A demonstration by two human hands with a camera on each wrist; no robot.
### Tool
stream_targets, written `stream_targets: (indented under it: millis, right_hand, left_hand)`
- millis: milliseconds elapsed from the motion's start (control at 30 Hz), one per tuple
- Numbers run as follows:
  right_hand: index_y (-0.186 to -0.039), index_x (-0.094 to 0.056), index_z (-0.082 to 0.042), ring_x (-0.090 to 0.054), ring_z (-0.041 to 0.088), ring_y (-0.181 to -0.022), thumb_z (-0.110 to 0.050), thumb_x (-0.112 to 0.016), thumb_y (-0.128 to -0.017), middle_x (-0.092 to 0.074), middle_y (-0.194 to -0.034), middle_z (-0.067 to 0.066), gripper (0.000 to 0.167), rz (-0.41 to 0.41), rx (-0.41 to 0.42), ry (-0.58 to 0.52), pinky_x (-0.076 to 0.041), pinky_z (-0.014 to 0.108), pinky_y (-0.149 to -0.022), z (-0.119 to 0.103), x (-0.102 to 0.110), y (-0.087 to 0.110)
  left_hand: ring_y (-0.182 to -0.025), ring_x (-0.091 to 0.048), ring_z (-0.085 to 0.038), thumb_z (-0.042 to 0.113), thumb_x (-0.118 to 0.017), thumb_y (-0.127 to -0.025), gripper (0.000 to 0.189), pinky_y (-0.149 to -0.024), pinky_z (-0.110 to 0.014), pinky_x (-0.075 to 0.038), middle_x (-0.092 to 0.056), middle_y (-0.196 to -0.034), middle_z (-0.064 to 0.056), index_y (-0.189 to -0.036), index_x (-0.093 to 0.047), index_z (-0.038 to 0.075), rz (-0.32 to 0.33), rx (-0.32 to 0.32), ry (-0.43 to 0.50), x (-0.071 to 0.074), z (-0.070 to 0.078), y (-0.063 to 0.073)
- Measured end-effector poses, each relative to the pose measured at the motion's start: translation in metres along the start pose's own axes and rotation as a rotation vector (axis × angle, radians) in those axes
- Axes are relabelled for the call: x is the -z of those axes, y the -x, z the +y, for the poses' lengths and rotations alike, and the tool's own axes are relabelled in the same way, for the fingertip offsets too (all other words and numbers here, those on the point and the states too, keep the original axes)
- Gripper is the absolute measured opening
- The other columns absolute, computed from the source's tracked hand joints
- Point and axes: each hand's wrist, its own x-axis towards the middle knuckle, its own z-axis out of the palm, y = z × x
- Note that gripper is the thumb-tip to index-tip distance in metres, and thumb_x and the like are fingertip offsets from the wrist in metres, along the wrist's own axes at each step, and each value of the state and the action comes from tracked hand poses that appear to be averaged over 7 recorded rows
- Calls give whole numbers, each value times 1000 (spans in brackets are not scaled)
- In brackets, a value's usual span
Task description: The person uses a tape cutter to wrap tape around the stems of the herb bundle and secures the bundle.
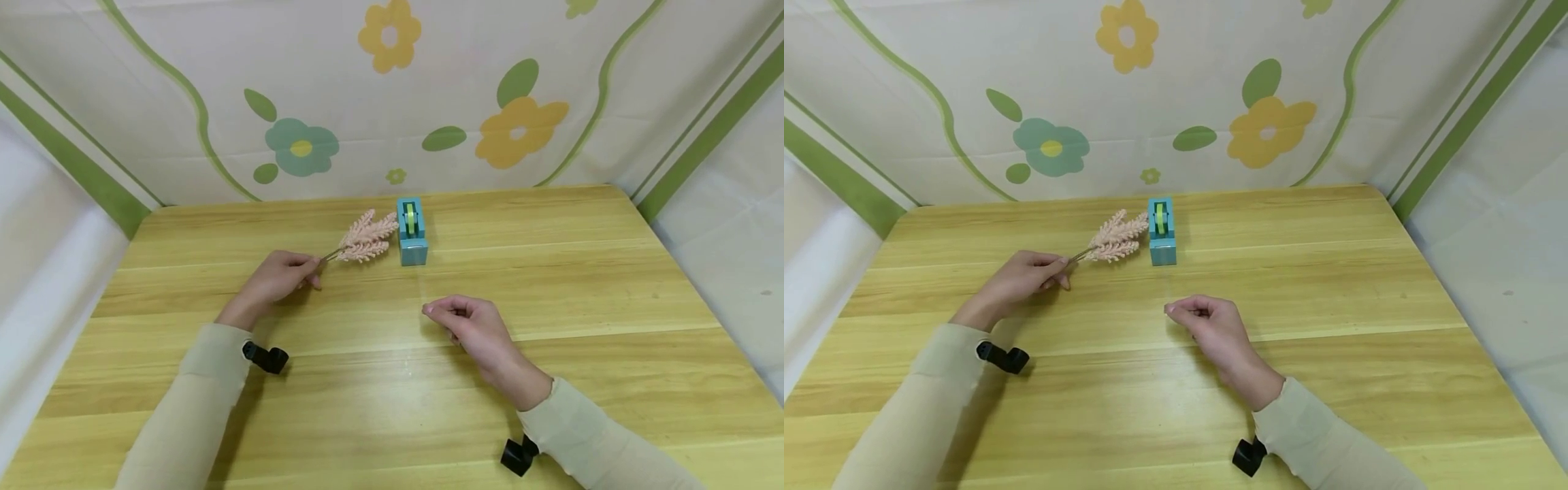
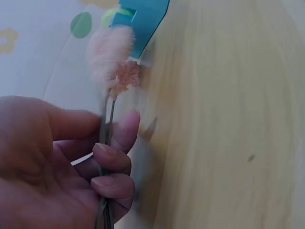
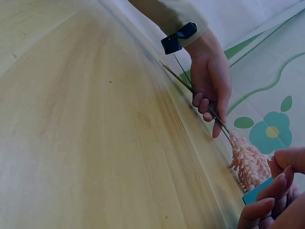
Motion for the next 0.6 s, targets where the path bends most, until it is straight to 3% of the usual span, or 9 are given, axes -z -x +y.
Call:
stream_targets:
  millis: [267,433,500,600]
  right_hand:
    - [-113,-79,-5,-47,13,-68,-29,-79,-100,-64,-89,-1,27,9,-6,8,-40,25,-62,0,-1,0]
    - [-113,-79,-5,-47,13,-69,-29,-79,-100,-64,-90,-1,27,11,-12,5,-41,25,-62,-1,-1,0]
    - [-113,-79,-5,-47,13,-70,-29,-79,-100,-64,-90,-1,27,13,-13,5,-41,25,-62,-1,-1,0]
    - [-112,-79,-5,-47,13,-69,-29,-79,-100,-63,-88,-1,27,15,-13,2,-41,25,-62,-1,-2,0]
  left_hand:
    - [-83,-53,-20,29,-53,-115,37,-78,-34,-42,-70,-85,-4,-135,-71,4,12,-102,-158,2,-7,-5]
    - [-77,-54,-22,29,-55,-115,35,-75,-36,-44,-67,-83,-6,-136,-72,7,23,-161,-194,1,-8,-12]
    - [-78,-54,-22,30,-55,-115,36,-73,-36,-44,-68,-86,-9,-139,-72,9,25,-174,-194,0,-7,-15]
    - [-88,-56,-23,32,-55,-115,38,-76,-35,-45,-73,-104,-12,-142,-71,12,34,-188,-202,-2,-5,-19]
